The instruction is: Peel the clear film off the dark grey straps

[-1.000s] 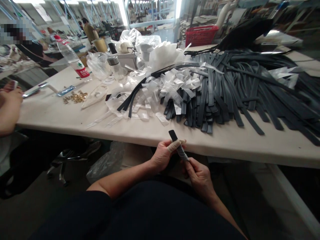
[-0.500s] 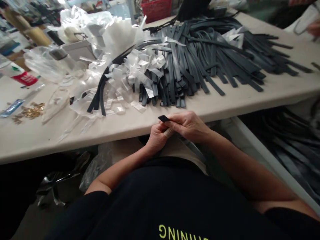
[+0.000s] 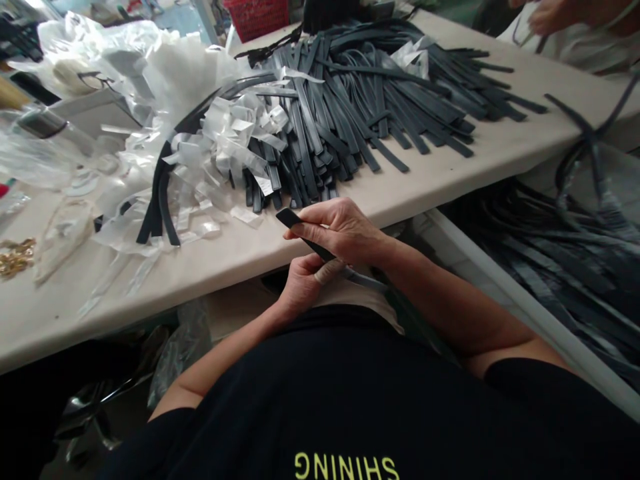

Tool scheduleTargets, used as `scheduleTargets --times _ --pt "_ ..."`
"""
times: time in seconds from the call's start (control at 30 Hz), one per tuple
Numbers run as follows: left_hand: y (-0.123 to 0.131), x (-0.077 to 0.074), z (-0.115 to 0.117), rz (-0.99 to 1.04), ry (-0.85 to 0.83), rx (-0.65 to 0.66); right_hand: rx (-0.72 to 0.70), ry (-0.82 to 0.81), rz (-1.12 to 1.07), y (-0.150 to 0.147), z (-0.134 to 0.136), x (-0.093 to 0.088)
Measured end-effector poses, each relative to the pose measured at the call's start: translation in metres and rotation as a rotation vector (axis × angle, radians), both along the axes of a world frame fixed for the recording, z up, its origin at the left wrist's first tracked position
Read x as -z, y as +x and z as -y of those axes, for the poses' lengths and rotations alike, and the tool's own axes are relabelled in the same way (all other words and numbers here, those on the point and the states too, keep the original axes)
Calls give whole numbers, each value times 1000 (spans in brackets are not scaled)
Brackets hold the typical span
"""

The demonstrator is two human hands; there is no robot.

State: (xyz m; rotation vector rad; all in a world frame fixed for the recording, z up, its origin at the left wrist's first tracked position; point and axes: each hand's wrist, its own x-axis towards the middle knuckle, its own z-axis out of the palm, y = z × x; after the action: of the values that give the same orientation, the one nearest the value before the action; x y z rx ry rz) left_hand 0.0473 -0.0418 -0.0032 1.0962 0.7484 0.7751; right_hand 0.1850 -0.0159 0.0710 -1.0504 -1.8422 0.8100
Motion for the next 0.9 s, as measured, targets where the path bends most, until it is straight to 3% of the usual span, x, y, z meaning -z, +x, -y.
scheduleTargets --times 0.23,0.37,0.47,0.57,0.7,0.8,0.9 --pt "3 2 6 -108 51 166 0 58 -44 -4 -7 -5" --pt "3 6 6 -83 24 89 -108 -18 -261 0 -19 -5" --pt "-6 1 -3 -20 -3 -45 -173 -154 -437 24 -22 5" --pt "-28 -11 -23 93 -19 -264 -76 -335 -426 62 -6 34" --pt "-68 -20 -48 158 -12 -582 58 -582 -303 102 41 104" --pt "-93 -14 -53 130 -22 -741 149 -650 -206 107 78 156" --pt "-108 -5 -50 90 21 -794 211 -651 -95 101 105 186"
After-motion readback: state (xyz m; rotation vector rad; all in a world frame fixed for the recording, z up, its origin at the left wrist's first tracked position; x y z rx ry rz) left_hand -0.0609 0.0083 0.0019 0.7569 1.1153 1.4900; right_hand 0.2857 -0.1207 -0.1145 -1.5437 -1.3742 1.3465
